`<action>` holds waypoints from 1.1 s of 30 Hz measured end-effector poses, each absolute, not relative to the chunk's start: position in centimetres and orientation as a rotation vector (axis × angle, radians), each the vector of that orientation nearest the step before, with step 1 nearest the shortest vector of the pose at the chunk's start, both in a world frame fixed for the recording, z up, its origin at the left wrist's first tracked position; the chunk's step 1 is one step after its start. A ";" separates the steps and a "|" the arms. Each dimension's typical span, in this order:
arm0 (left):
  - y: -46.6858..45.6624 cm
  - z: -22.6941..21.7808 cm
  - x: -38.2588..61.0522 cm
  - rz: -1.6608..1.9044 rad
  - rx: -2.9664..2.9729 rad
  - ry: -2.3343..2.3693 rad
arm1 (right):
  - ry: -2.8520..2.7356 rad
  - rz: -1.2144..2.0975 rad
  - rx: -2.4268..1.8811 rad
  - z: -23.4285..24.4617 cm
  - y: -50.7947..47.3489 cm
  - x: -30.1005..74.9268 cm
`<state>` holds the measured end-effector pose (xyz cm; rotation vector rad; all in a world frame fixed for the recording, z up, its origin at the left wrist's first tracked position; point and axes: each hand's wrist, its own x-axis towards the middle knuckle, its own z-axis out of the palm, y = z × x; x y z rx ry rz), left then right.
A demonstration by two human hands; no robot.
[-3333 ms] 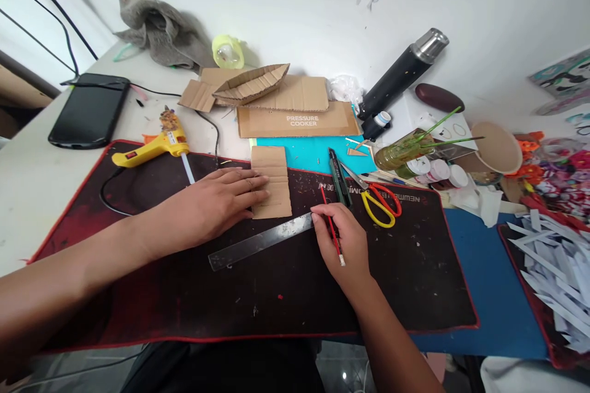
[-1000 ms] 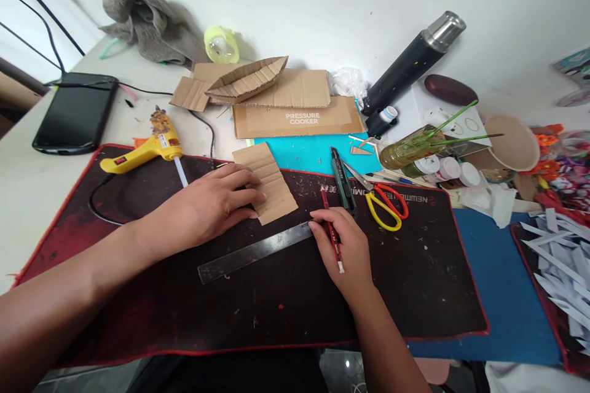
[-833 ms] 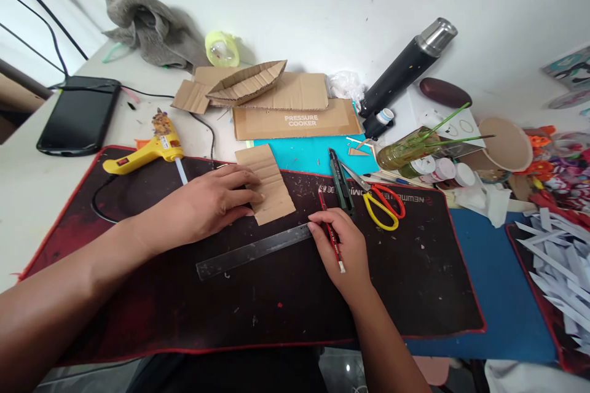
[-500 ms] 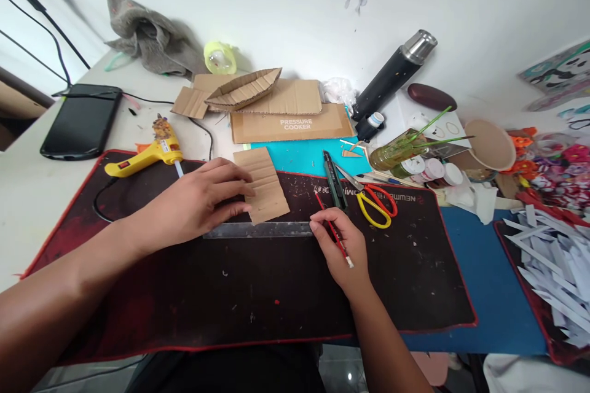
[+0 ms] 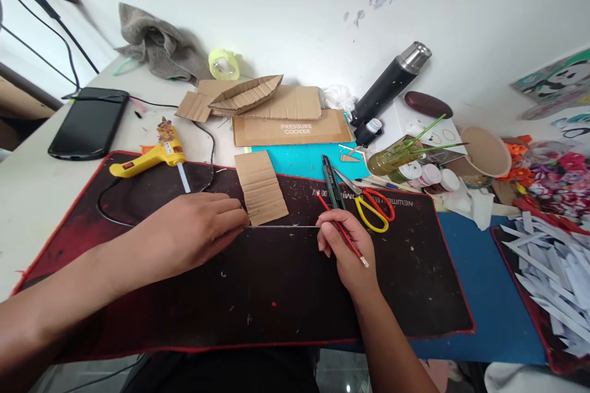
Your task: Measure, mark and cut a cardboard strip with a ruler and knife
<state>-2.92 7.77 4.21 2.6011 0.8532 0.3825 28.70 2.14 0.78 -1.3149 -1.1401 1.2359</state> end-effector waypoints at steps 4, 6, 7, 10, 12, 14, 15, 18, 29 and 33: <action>7.0 4.9 -2.2 0.501 2.970 0.805 | -1.239 1.253 -1.305 1.5 2.8 29.2; 6.4 4.9 -1.8 0.502 3.093 0.783 | -1.331 1.231 -1.340 1.7 3.2 29.2; 6.1 4.8 -1.6 0.492 3.131 0.783 | -1.391 1.204 -1.359 1.8 3.4 29.2; 5.5 4.1 -1.0 0.456 3.162 0.809 | -1.596 1.037 -1.388 1.5 4.1 28.9; 5.5 3.4 -0.7 0.455 3.137 0.844 | -1.726 0.892 -1.375 1.3 4.7 28.6; 5.8 2.4 -0.5 0.468 3.106 0.916 | -1.822 0.766 -1.348 1.3 5.3 28.5; 6.0 1.9 -0.4 0.473 3.085 0.958 | -1.856 0.720 -1.337 1.3 5.6 28.4; 6.8 0.4 -0.4 0.446 2.978 1.042 | -1.895 0.635 -1.333 1.7 6.1 28.5; 8.5 0.2 -4.4 0.457 2.824 0.756 | -1.997 0.697 -1.249 1.2 4.8 28.1; 7.7 1.1 -4.2 0.574 2.847 0.824 | -2.140 0.688 -1.146 1.4 4.5 27.2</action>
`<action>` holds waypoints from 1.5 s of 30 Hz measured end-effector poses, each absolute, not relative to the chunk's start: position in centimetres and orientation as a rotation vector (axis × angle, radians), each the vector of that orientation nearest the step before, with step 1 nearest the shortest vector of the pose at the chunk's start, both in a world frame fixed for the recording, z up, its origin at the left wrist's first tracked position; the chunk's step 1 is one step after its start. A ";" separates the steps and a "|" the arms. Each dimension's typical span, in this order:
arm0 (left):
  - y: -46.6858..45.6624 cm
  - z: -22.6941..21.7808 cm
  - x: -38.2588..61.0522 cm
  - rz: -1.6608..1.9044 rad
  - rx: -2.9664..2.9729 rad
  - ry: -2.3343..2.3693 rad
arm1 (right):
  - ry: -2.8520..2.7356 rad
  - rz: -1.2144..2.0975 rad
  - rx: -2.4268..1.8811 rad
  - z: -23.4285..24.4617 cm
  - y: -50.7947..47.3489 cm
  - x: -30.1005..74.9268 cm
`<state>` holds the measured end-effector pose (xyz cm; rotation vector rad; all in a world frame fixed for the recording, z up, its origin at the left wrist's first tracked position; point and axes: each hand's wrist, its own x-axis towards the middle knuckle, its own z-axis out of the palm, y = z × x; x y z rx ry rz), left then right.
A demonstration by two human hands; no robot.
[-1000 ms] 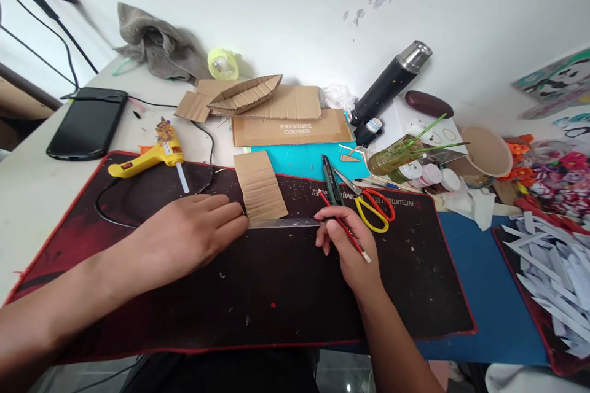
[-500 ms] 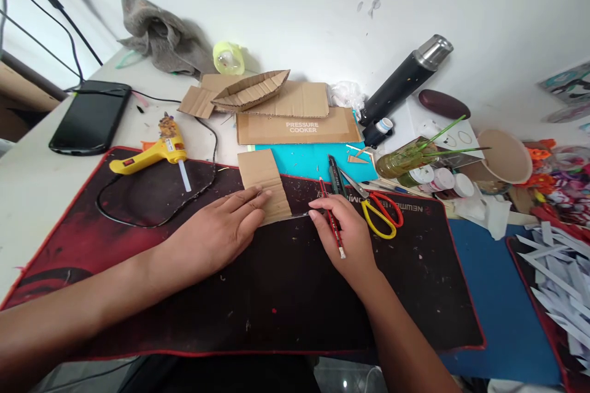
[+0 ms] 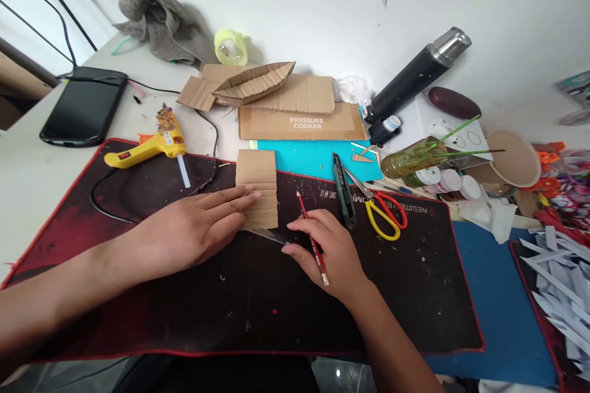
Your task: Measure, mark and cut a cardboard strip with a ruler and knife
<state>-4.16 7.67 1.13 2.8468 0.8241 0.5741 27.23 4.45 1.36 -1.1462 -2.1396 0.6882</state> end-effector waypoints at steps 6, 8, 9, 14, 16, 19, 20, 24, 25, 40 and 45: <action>5.1 2.0 -3.4 0.662 2.973 1.017 | -2.155 0.715 -1.107 1.4 4.6 27.2; 4.6 2.4 -3.0 0.672 3.036 0.998 | -2.140 0.716 -1.110 1.4 4.8 27.3; 4.4 2.5 -2.8 0.661 3.073 0.985 | -2.135 0.715 -1.108 1.3 4.9 27.4; 4.2 2.8 -2.1 0.636 3.127 1.073 | -2.141 0.688 -1.108 1.4 5.7 27.3; 4.2 2.6 -2.1 0.651 3.086 1.098 | -2.152 0.679 -1.114 1.4 6.2 27.2; 4.2 2.3 -2.5 0.645 3.044 1.123 | -2.201 0.647 -1.114 1.4 7.0 27.4; 4.1 2.2 -2.6 0.639 3.044 1.133 | -2.215 0.628 -1.114 1.3 7.3 27.5; 4.1 1.7 -3.1 0.640 3.038 1.159 | -2.210 0.548 -1.129 1.1 8.2 28.1; 4.2 1.5 -3.2 0.640 3.031 1.160 | -2.210 0.533 -1.128 1.0 8.3 28.2; 4.1 0.7 -2.9 0.556 3.027 1.155 | -2.323 0.406 -1.118 0.2 8.3 28.0; 3.6 0.3 -2.5 0.520 2.985 1.187 | -2.337 0.372 -1.155 0.2 8.2 28.0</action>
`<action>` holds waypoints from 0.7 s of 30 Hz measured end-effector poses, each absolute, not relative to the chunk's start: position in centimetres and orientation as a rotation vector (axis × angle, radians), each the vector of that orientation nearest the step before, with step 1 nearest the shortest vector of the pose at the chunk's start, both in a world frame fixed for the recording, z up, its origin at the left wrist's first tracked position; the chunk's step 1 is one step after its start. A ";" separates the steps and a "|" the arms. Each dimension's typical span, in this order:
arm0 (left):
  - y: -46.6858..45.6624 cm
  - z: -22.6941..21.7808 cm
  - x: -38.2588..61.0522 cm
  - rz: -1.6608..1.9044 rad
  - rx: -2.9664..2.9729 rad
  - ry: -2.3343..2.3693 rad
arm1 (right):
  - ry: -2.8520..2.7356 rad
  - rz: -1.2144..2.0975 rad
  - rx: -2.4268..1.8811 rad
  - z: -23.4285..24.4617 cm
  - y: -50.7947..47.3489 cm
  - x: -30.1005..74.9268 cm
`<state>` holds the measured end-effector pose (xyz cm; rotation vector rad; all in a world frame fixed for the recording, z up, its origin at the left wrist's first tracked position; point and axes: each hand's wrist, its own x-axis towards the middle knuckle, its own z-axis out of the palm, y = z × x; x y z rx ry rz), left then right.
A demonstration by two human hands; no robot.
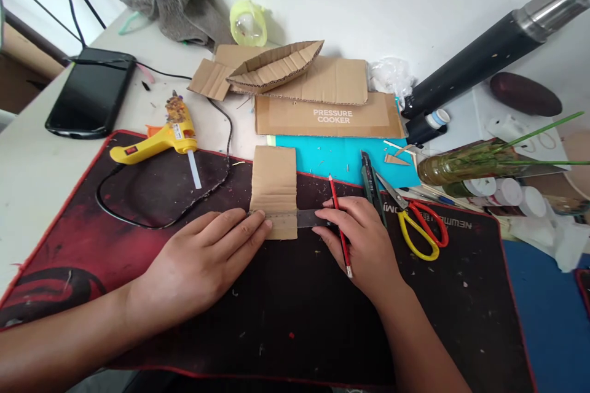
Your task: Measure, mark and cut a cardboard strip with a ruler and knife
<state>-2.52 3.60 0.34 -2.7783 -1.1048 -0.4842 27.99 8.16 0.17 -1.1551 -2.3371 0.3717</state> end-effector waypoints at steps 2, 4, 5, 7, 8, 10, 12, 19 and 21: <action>3.6 0.4 -2.4 -0.458 -2.779 -1.108 | -2.338 0.378 -1.164 0.2 8.1 28.1; 3.7 0.6 -2.3 -0.433 -2.790 -1.077 | -2.334 0.383 -1.171 0.2 8.0 28.3; 3.7 0.7 -2.2 -0.429 -2.794 -1.066 | -2.334 0.382 -1.174 0.2 8.0 28.3; 3.8 0.8 -1.9 -0.421 -2.804 -1.061 | -2.333 0.376 -1.183 0.1 7.9 28.3; 3.8 0.8 -1.8 -0.415 -2.811 -1.065 | -2.333 0.373 -1.187 0.1 7.8 28.2; 3.8 0.8 -1.6 -0.408 -2.827 -1.076 | -2.332 0.373 -1.194 0.1 7.8 28.1; 3.8 0.7 -1.5 -0.410 -2.838 -1.077 | -2.332 0.375 -1.201 0.0 7.8 28.0; 3.5 0.6 -2.8 -0.457 -2.815 -1.093 | -2.331 0.379 -1.198 0.0 7.9 28.0; 3.5 0.6 -3.0 -0.450 -2.812 -1.084 | -2.328 0.382 -1.201 0.0 7.9 28.1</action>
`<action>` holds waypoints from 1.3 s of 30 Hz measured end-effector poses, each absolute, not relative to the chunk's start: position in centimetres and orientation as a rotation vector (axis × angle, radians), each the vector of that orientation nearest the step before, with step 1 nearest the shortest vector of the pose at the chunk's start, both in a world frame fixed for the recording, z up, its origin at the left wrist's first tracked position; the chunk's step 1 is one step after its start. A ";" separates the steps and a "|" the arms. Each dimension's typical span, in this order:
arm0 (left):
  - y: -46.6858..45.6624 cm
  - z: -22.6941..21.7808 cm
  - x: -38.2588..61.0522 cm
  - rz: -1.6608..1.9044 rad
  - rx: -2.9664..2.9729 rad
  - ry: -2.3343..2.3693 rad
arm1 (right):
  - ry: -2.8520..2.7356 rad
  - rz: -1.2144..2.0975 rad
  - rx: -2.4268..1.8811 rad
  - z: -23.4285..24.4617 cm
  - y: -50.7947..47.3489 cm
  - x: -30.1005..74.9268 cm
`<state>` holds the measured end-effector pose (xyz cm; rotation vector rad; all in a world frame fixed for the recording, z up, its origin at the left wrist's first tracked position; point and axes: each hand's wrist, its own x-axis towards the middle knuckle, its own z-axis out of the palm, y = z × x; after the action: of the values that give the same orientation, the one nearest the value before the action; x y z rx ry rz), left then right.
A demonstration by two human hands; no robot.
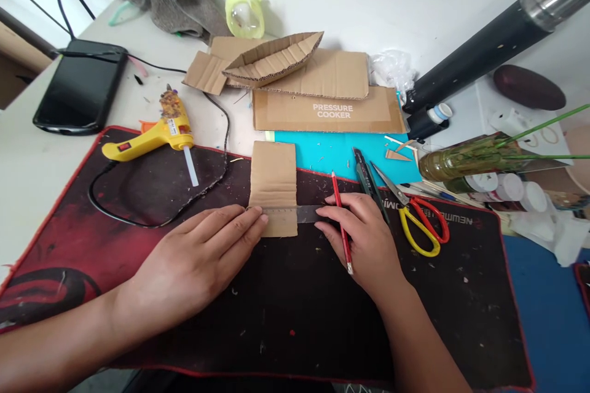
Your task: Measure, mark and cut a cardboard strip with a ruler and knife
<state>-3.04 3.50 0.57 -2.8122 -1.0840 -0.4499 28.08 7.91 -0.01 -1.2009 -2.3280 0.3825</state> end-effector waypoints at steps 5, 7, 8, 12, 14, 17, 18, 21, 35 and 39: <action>3.4 0.5 -2.9 -0.461 -2.801 -1.042 | -2.322 0.400 -1.200 0.0 7.9 28.2; 3.3 0.5 -2.8 -0.450 -2.796 -1.042 | -2.315 0.410 -1.193 0.0 7.9 28.2; 3.3 0.4 -2.8 -0.449 -2.794 -1.047 | -2.310 0.415 -1.189 0.1 7.9 28.2; 3.2 0.2 -3.0 -0.445 -2.791 -1.074 | -2.298 0.421 -1.178 0.1 7.8 28.3; 3.2 0.1 -3.1 -0.426 -2.784 -1.076 | -2.297 0.422 -1.178 0.1 7.8 28.3; 3.1 0.1 -3.1 -0.387 -2.772 -1.081 | -2.297 0.430 -1.181 0.1 7.8 28.2; 3.1 0.1 -3.1 -0.377 -2.771 -1.082 | -2.296 0.433 -1.181 0.1 7.8 28.2; 3.0 0.3 -2.9 -0.363 -2.767 -1.068 | -2.297 0.433 -1.179 0.1 7.8 28.3; 2.4 1.0 -1.5 -0.388 -2.739 -1.145 | -2.293 0.451 -1.193 0.5 7.9 28.3; 2.3 1.1 -1.4 -0.398 -2.744 -1.165 | -2.282 0.456 -1.189 0.6 8.0 28.4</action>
<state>-1.40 2.30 1.05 -2.7439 -1.1654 -0.3980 28.38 7.96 0.65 -1.1891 -2.2815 0.4559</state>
